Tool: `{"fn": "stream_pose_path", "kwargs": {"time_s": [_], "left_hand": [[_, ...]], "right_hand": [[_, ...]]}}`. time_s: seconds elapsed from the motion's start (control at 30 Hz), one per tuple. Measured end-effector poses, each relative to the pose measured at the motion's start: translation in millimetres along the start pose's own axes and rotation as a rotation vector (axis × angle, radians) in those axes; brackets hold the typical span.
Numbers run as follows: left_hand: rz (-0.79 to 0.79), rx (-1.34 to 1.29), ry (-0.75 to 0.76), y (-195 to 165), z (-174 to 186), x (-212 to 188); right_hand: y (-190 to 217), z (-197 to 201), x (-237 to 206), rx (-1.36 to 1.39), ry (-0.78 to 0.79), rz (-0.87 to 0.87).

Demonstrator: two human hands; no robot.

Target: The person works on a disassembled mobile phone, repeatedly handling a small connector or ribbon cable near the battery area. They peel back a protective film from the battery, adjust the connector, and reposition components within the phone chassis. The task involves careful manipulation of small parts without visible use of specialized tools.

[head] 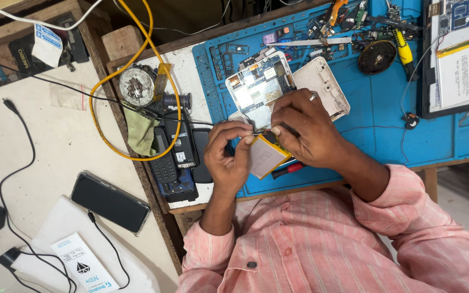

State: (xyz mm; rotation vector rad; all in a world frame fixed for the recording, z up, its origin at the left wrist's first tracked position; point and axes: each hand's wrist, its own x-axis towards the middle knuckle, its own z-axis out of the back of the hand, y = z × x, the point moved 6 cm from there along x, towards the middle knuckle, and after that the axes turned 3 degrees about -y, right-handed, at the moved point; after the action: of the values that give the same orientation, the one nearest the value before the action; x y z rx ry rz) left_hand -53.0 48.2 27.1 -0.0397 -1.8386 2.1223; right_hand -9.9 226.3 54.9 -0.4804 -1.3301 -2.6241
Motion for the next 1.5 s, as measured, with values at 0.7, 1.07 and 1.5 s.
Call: {"fn": "stream_pose_path", "kwargs": {"time_s": [0.7, 1.07, 1.5], "left_hand": [[-0.016, 0.061, 0.034, -2, 23, -4], [-0.203, 0.009, 0.138, -5, 26, -7], [-0.202, 0.016, 0.158, -7, 23, -4]], "right_hand": [[17, -22, 2, -0.09, -0.054, 0.034], [16, -26, -4, -0.028, -0.092, 0.021], [20, -28, 4, -0.072, -0.048, 0.061]]}}
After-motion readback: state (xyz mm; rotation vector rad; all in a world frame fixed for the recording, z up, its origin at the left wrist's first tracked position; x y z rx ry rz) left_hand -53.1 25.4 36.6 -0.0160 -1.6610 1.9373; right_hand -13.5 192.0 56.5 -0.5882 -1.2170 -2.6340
